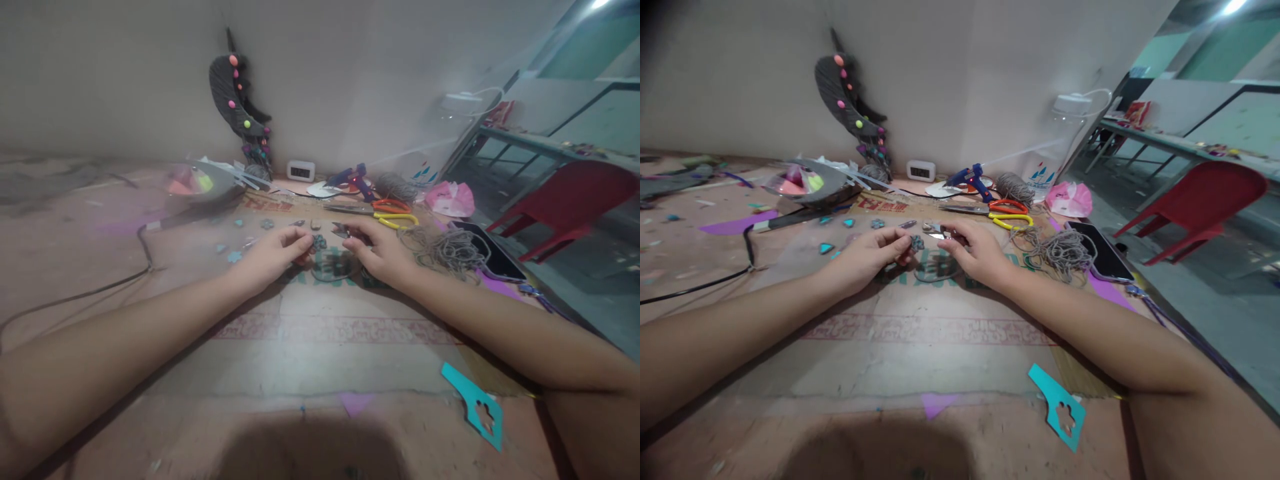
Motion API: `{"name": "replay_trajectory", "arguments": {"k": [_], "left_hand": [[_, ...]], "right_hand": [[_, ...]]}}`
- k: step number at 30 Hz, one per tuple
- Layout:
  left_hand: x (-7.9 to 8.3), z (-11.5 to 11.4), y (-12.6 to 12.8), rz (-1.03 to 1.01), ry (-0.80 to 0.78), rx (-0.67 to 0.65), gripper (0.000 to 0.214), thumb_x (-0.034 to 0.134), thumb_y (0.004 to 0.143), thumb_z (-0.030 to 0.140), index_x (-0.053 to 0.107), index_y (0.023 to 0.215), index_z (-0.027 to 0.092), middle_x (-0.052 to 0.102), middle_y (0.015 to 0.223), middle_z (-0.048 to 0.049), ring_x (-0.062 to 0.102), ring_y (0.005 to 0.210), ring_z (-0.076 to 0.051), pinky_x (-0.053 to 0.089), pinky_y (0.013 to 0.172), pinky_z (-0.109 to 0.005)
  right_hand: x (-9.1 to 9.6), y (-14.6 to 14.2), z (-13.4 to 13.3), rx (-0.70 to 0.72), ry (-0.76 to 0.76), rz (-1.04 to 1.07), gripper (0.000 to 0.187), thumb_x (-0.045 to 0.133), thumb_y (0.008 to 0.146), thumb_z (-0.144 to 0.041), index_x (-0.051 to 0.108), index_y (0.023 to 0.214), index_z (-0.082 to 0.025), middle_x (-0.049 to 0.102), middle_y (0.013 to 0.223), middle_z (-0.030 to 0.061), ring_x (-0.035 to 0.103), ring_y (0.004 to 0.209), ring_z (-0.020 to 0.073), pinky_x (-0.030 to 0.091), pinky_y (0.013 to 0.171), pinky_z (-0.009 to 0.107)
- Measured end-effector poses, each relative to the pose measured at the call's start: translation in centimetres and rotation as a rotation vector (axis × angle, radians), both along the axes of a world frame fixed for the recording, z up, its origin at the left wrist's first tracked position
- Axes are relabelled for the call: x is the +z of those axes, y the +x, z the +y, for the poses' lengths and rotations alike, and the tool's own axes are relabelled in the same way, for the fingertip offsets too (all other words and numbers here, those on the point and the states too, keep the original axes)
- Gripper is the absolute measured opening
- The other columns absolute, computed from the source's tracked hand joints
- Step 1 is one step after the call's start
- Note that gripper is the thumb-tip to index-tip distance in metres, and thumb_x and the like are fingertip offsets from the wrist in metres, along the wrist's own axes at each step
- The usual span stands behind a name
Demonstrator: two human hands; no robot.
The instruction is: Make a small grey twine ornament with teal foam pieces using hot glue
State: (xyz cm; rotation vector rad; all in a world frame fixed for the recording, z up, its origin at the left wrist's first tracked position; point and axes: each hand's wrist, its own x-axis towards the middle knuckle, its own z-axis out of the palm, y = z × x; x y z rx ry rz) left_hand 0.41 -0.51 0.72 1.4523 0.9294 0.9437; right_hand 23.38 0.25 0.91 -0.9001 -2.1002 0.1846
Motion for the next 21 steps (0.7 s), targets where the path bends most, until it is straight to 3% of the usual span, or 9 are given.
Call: {"name": "replay_trajectory", "arguments": {"k": [10, 21], "left_hand": [[0.32, -0.08, 0.35, -0.125, -0.044, 0.01, 0.021, 0.065, 0.09, 0.035, 0.057, 0.086, 0.016, 0.059, 0.07, 0.0024, 0.054, 0.058, -0.008, 0.041, 0.059, -0.021], [-0.04, 0.16, -0.07, -0.193, -0.062, -0.097, 0.033, 0.072, 0.083, 0.046, 0.056, 0.088, 0.017, 0.058, 0.072, 0.003, 0.055, 0.061, -0.009, 0.043, 0.06, -0.022]], "right_hand": [[0.18, 0.28, 0.48, 0.06, 0.139, -0.138, 0.025, 0.055, 0.098, -0.035, 0.071, 0.11, -0.02, 0.07, 0.084, 0.0056, 0.061, 0.078, 0.0196, 0.048, 0.074, 0.033], [-0.03, -0.04, 0.29, 0.151, 0.185, -0.148, 0.031, 0.054, 0.099, -0.041, 0.07, 0.113, -0.018, 0.068, 0.082, 0.0052, 0.06, 0.076, 0.018, 0.045, 0.072, 0.031]]}}
